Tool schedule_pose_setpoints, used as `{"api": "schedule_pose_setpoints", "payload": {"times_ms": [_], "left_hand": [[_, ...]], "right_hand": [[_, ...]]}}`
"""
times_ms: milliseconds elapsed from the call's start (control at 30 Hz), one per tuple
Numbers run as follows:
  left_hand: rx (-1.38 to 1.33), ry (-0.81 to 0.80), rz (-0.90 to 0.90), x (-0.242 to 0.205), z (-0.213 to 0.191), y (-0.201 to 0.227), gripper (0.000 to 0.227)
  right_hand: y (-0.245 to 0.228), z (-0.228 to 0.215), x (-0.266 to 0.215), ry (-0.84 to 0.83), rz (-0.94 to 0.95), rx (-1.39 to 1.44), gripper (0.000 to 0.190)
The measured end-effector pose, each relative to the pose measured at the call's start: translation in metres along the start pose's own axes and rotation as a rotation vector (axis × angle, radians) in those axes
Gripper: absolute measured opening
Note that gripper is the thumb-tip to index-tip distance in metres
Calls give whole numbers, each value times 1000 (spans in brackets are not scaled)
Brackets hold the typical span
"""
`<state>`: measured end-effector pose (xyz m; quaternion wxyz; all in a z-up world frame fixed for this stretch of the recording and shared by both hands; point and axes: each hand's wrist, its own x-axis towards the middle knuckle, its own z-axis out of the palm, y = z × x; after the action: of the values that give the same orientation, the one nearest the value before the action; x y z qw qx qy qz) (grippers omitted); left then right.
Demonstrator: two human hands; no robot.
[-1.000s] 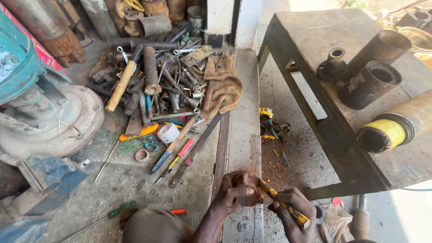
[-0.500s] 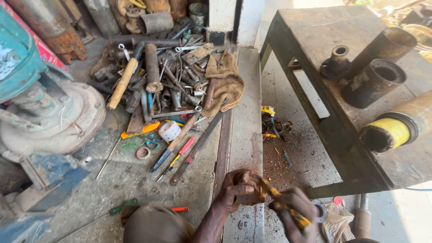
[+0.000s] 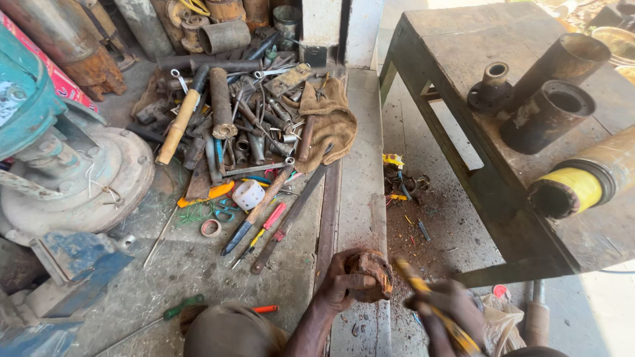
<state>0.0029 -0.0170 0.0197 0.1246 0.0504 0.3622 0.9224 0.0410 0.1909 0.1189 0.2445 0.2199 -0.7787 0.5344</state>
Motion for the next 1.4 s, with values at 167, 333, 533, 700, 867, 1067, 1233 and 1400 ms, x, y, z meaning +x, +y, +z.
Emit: {"api": "schedule_pose_setpoints", "payload": {"times_ms": [167,333,533,700,867,1067,1233,1400], "left_hand": [[34,-2,24,8,-1,7,59],[4,36,-22,5,5,-2,57],[42,-8,5,1,3,0,57],[35,23,-27,3,2,3,57],[189,17,28,7,-1,-5,52],[267,60,-54,4,0,-19,54],[198,26,-43,7,11,-9,53],[142,150,-66,-7,14,0,52]], "right_hand": [[-10,2,9,27,273,2,10],[-13,-3,14,-192,242,4,7],[-12,-3,4,-58,160,-72,9],[-43,-11,45,-140,349,30,13],[-106,-51,78,-903,328,-849,37],[-155,-34,61,-1159,232,-780,35],[-159,-52,60,-1131,169,-757,31],[-171,-29,67,-1156,60,-725,28]]}}
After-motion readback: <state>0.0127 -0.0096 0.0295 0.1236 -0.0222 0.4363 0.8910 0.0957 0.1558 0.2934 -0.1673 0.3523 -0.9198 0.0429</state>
